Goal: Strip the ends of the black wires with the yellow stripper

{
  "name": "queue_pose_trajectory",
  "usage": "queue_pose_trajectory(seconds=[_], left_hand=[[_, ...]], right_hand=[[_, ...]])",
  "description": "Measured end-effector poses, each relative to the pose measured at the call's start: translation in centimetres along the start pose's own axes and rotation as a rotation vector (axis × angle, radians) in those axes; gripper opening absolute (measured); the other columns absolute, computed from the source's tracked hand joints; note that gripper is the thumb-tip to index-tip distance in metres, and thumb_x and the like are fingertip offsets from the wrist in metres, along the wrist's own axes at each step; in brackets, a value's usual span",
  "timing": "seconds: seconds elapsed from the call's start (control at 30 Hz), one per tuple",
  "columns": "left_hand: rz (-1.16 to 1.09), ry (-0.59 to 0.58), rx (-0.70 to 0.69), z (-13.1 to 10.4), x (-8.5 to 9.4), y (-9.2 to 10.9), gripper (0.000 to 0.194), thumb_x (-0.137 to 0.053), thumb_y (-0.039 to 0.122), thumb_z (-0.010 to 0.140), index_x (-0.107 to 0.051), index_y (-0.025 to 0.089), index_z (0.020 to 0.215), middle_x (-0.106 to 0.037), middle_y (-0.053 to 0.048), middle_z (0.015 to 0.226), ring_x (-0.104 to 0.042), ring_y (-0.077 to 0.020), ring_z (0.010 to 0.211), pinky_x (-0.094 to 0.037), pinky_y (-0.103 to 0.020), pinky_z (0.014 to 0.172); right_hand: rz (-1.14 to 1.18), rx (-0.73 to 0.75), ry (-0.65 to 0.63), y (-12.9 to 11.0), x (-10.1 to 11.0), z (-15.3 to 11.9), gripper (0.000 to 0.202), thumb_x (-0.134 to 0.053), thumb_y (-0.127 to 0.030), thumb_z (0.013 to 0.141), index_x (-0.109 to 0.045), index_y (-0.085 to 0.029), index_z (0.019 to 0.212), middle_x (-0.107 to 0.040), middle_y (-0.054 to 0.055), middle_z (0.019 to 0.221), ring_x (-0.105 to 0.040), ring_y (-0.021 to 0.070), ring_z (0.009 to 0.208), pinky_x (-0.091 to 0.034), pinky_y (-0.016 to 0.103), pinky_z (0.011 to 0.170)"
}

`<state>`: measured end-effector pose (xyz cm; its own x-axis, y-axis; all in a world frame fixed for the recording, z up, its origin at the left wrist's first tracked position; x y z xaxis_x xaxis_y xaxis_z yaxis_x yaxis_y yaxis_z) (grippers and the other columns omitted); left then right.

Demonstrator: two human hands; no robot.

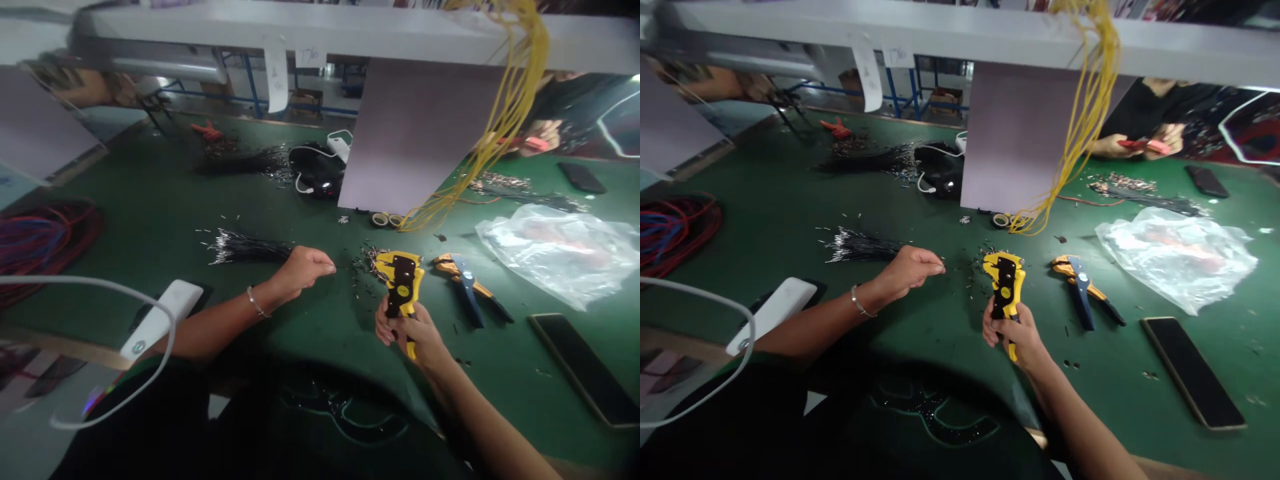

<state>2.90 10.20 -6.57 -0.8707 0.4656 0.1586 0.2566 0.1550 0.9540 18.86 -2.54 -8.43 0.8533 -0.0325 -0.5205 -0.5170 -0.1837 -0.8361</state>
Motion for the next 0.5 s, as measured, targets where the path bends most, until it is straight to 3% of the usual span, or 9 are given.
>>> queue_pose_trajectory(seconds=[0.23, 0.5], left_hand=[[0.329, 0.051, -0.405, -1.8, -0.3, 3.7, 0.015, -0.058, 0.019, 0.078, -0.069, 0.014, 0.069, -0.066, -0.001, 0.065, -0.057, -0.0107, 0.062, -0.043, -0.021, 0.059], [0.6, 0.105, -0.697, -4.7, -1.8, 6.2, 0.018, -0.055, 0.013, 0.081, -0.067, 0.015, 0.067, -0.059, 0.003, 0.056, -0.052, -0.0077, 0.052, -0.039, -0.019, 0.056]], right_hand=[[-0.1, 0.022, 0.01, 1.2, 0.1, 0.4, 0.024, -0.068, -0.017, 0.061, -0.058, -0.017, 0.083, -0.055, -0.001, 0.064, -0.047, 0.0127, 0.049, -0.041, 0.03, 0.048], [-0.349, 0.127, 0.119, -1.6, -0.1, 0.3, 0.032, -0.072, -0.03, 0.067, -0.056, -0.02, 0.093, -0.061, 0.003, 0.084, -0.058, 0.0182, 0.068, -0.049, 0.035, 0.065]])
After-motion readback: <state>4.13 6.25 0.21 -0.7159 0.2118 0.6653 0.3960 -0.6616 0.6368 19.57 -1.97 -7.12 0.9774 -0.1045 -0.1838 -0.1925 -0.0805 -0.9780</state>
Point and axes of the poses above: each hand's wrist, its own z-axis towards the middle knuckle, its own x-axis out of the back of the hand, y = z × x, the point moved 9 cm from there along z, towards the middle knuckle
